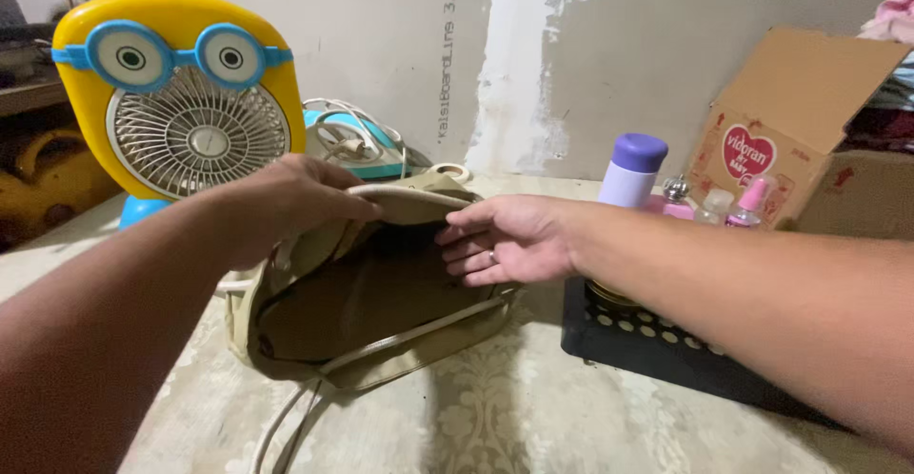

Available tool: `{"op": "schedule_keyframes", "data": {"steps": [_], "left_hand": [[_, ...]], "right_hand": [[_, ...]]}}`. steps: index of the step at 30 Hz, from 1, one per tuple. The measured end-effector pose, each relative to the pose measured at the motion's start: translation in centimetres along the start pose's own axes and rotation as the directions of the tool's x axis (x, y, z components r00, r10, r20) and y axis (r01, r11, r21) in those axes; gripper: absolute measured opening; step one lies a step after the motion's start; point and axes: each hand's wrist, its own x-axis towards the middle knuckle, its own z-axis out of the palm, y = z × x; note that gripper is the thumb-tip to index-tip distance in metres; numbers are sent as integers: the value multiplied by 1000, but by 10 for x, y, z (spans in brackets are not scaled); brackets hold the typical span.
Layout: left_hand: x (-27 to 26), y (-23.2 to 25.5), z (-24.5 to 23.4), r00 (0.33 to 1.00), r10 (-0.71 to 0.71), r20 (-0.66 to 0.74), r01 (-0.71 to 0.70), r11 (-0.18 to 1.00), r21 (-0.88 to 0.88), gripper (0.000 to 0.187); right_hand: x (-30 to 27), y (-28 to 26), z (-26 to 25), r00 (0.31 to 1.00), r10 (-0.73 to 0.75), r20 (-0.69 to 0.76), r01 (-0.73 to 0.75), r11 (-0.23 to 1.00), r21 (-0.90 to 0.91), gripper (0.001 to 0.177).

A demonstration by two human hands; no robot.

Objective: The person picks up personal items one at a time from a black tray on the table, including a pomade tin, glasses, bottles, a pink case, a wallet, and a spray bottle, and places each into a beige drawstring bag. They then pull the drawstrings to cinch the bag closed.

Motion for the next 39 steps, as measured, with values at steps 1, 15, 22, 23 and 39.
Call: {"op": "schedule_keyframes", "data": {"steps": [1,15,22,23,39], "left_hand": [[1,0,2,1000,21,6,-21,999,37,49],[6,34,46,996,68,61,-76,987,143,32],[17,51,88,975,195,105,-187,979,-77,32],[19,54,96,975,199,96,-190,977,-99,32],[46,96,187,972,148,184,-95,958,-270,55]], "right_hand": [[-9,-3,0,1000,-13,-20,12,1000,-29,42],[-79,7,-30,948,-255,-190,240,966,-97,13],[-95,19,-76,905,-204,-374,209,977,-26,21],[-96,20,-83,896,-224,-383,226,973,-42,25],[-120,15,-135,633,-263,-729,130,963,-235,28]]}}
